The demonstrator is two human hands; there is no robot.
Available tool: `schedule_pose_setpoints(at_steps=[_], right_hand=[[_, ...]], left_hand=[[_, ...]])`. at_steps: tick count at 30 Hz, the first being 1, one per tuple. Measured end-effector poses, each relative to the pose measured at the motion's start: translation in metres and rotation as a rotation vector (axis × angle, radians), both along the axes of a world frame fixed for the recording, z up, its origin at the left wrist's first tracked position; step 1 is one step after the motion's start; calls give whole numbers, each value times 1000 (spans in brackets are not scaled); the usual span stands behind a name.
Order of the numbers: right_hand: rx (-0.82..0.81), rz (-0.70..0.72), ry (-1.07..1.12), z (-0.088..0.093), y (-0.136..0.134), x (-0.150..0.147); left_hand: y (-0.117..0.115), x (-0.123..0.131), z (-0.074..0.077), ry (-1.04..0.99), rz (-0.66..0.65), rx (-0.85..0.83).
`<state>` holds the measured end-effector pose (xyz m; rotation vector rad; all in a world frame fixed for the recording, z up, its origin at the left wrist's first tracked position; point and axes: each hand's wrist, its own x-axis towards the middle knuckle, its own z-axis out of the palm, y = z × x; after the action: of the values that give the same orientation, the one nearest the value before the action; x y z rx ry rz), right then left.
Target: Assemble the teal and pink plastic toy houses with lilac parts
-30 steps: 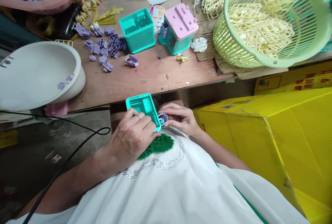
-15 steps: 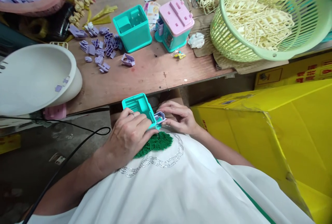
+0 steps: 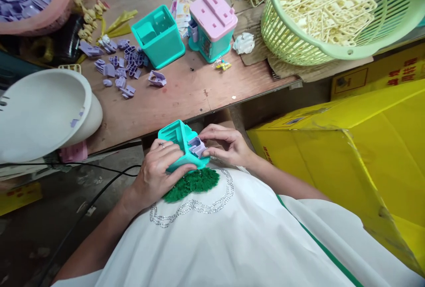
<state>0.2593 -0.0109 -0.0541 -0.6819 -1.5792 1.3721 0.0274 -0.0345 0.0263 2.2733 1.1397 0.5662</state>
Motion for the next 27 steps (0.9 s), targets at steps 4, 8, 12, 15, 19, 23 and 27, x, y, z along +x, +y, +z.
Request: schedule_pose_setpoints(at_steps=[4,8,12,15,19,23,27], right_hand=[[15,-16,3,8,1,-1],[73,-25,-24,17,3,-1],[148,-27,-49,26,5,0],[186,-26,-55,29,6,0],[184,-33,-32,29,7,0],[197,-40,-53,29,7,-1],[271,-36,-87,29,6,-3]], left_hand=[[1,-4,-4,-65,-13,14],[1,-8,-11,-105,7,24],[-1,-12,-15,-142,10,82],[-3,-14,-15,-140,-1,96],[-4,-15,-13,-129,4,112],[-4,-16,-13,-92,4,147],[-5,-17,-12,-50,-15,168]])
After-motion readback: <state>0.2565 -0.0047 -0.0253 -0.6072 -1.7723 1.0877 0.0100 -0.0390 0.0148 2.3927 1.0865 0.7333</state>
